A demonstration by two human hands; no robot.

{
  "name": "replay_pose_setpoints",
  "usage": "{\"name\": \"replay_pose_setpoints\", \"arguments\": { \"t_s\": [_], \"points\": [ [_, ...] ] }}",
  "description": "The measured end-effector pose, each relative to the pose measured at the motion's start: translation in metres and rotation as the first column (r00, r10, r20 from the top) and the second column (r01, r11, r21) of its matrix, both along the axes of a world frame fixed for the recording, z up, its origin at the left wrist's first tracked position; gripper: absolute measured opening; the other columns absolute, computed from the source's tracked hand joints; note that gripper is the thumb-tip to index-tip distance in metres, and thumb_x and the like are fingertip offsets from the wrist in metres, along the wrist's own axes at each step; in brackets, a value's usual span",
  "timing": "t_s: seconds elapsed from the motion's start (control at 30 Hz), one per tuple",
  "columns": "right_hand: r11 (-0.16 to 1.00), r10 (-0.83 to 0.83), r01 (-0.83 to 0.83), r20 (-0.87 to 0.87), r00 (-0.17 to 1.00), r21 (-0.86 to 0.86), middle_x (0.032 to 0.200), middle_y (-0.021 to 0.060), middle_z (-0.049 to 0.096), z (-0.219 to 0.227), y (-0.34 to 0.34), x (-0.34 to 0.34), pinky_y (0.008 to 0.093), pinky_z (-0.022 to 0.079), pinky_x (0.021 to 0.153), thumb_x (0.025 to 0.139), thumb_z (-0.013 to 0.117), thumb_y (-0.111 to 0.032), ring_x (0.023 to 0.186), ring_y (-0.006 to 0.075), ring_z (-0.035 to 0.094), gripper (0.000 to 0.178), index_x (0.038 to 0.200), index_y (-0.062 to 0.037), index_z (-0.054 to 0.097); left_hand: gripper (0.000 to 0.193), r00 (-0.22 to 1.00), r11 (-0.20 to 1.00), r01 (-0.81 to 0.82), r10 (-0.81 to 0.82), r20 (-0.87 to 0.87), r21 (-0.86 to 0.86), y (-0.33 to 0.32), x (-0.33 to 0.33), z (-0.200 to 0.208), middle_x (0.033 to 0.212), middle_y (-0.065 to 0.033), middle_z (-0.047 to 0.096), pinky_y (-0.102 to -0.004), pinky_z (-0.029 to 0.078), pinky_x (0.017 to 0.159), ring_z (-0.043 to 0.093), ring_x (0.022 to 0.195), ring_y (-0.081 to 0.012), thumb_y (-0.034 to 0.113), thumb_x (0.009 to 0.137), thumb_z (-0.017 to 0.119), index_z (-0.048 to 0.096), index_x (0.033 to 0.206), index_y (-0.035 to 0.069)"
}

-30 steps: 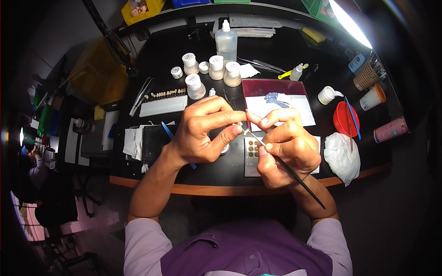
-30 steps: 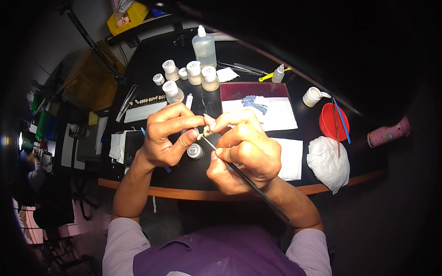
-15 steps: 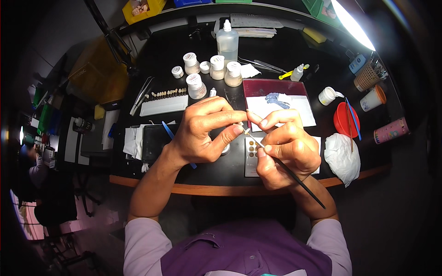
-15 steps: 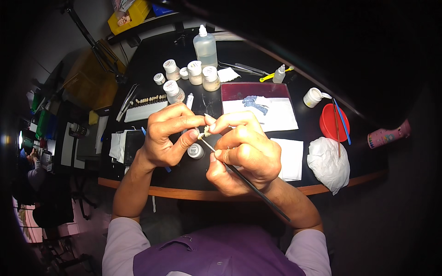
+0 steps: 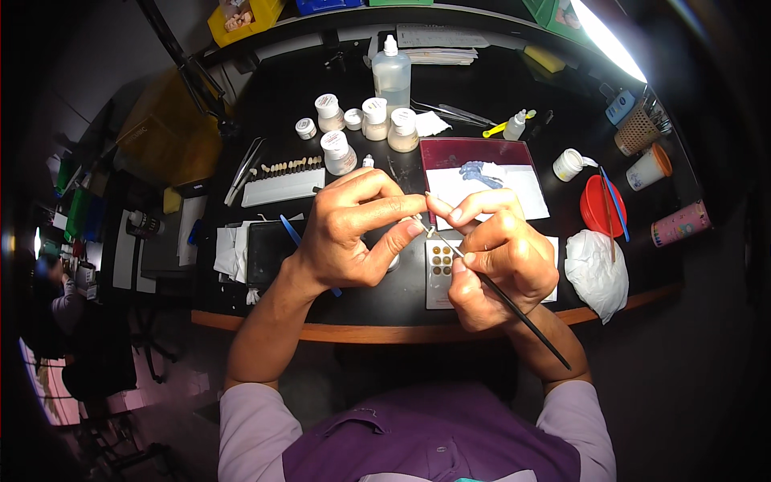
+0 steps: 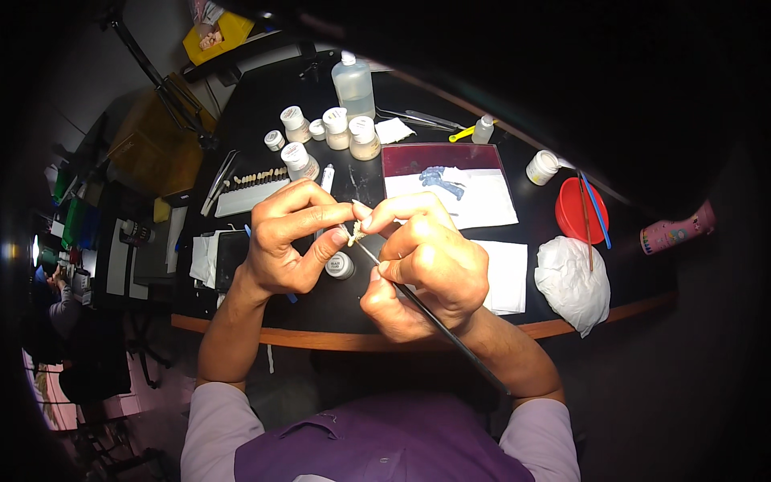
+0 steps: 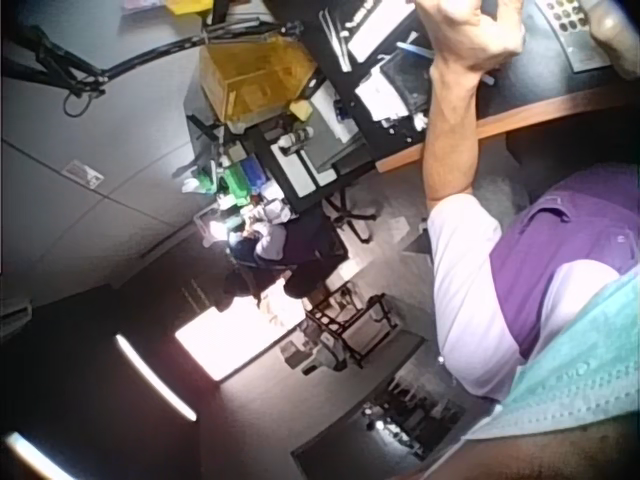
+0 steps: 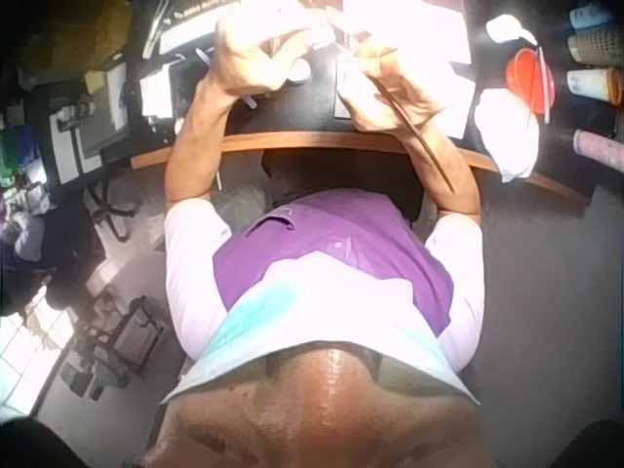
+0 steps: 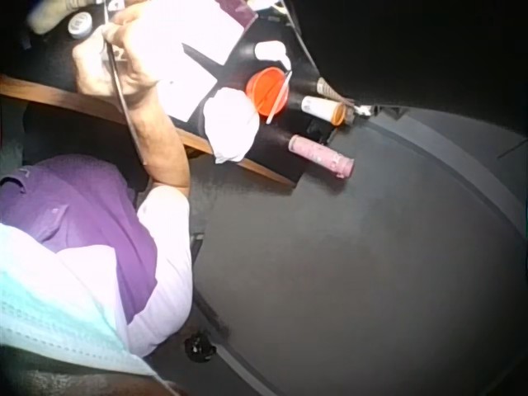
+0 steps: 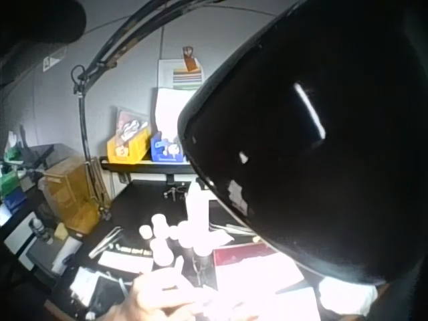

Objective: The person applies material to a dental prosthetic using a thin brush. They pick up the prosthetic by hand, dip the brush into a palette of colors, and carefully paint the surface of the prosthetic, alternating between brushing and cleaning the prosthetic with a cloth.

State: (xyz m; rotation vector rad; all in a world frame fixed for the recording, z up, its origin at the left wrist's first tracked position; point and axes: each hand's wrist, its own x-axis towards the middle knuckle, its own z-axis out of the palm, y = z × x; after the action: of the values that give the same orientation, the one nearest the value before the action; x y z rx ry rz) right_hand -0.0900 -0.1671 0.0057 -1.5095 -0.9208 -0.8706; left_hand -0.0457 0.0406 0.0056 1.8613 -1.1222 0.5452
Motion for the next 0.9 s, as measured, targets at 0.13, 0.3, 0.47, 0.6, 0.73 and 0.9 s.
{"name": "replay_pose_setpoints", "arguments": {
  "t_s": [0.13, 0.3, 0.47, 0.6, 0.73, 0.9],
  "points": [
    [1.0, -0.002, 0.002, -0.003, 1.0, -0.019, 0.071, 0.0071, 0.058, 0.0008, -0.0003, 0.0003, 0.0435, 0.062, 0.081, 0.06, 0.066, 0.011, 0.085, 0.0318, 0.071, 0.022, 0.074, -0.0026, 0.057, 0.022, 0.999, 0.999, -0.039, 0.037, 0.039, 0.031, 0.001, -0.0005, -0.0005, 0.075, -0.0057, 0.066, -0.0306, 0.044, 0.06, 0.058, 0.065, -0.0168, 0.008, 0.084, 0.079, 0.081, 0.104, 0.002],
    [1.0, 0.004, -0.004, -0.011, 1.0, -0.003, 0.071, 0.0072, 0.059, 0.0007, 0.0006, -0.0001, 0.0443, 0.063, 0.083, 0.061, 0.067, 0.011, 0.086, 0.032, 0.07, 0.021, 0.074, -0.0026, 0.056, 0.022, 0.999, 0.999, -0.034, 0.034, 0.032, 0.02, 0.0, -0.0012, 0.0, 0.075, -0.0056, 0.066, -0.0307, 0.043, 0.059, 0.057, 0.065, -0.0168, 0.007, 0.083, 0.079, 0.081, 0.105, 0.002],
    [1.0, 0.007, -0.007, -0.01, 1.0, -0.019, 0.071, 0.0071, 0.059, 0.0018, -0.0011, -0.0004, 0.0441, 0.062, 0.082, 0.061, 0.067, 0.011, 0.086, 0.0322, 0.071, 0.022, 0.074, -0.0028, 0.056, 0.022, 1.0, 1.0, -0.017, 0.017, 0.008, 0.018, -0.0015, -0.0006, 0.0002, 0.075, -0.0057, 0.066, -0.0302, 0.043, 0.059, 0.057, 0.065, -0.0165, 0.007, 0.084, 0.079, 0.081, 0.106, 0.002],
    [1.0, 0.007, -0.007, -0.002, 1.0, -0.024, 0.071, 0.0068, 0.059, 0.004, 0.0, -0.0014, 0.0438, 0.061, 0.081, 0.06, 0.067, 0.011, 0.086, 0.0321, 0.071, 0.023, 0.074, -0.0031, 0.056, 0.023, 1.0, 1.0, -0.026, 0.026, -0.003, 0.013, 0.0005, -0.0019, -0.0002, 0.076, -0.0054, 0.065, -0.0311, 0.043, 0.059, 0.057, 0.066, -0.0174, 0.007, 0.083, 0.08, 0.081, 0.106, 0.004],
    [1.0, 0.012, -0.012, -0.001, 1.0, -0.011, 0.071, 0.0069, 0.059, 0.0015, 0.0007, -0.0005, 0.0435, 0.061, 0.081, 0.06, 0.068, 0.011, 0.086, 0.0323, 0.071, 0.023, 0.074, -0.0032, 0.056, 0.024, 0.999, 1.0, -0.03, 0.03, -0.03, -0.004, -0.0008, -0.0039, 0.0002, 0.075, -0.0043, 0.061, -0.0332, 0.043, 0.06, 0.056, 0.067, -0.0196, 0.006, 0.081, 0.082, 0.081, 0.105, 0.007],
    [1.0, 0.004, -0.004, -0.016, 1.0, -0.004, 0.071, 0.0076, 0.059, -0.0004, -0.0016, 0.0007, 0.0438, 0.062, 0.081, 0.063, 0.066, 0.011, 0.086, 0.0326, 0.07, 0.021, 0.074, -0.0025, 0.055, 0.023, 0.999, 1.0, -0.031, 0.031, -0.013, 0.003, -0.0015, -0.0026, -0.0006, 0.074, -0.0043, 0.061, -0.0332, 0.043, 0.06, 0.056, 0.066, -0.0196, 0.006, 0.081, 0.082, 0.081, 0.104, 0.007]
  ]
}}
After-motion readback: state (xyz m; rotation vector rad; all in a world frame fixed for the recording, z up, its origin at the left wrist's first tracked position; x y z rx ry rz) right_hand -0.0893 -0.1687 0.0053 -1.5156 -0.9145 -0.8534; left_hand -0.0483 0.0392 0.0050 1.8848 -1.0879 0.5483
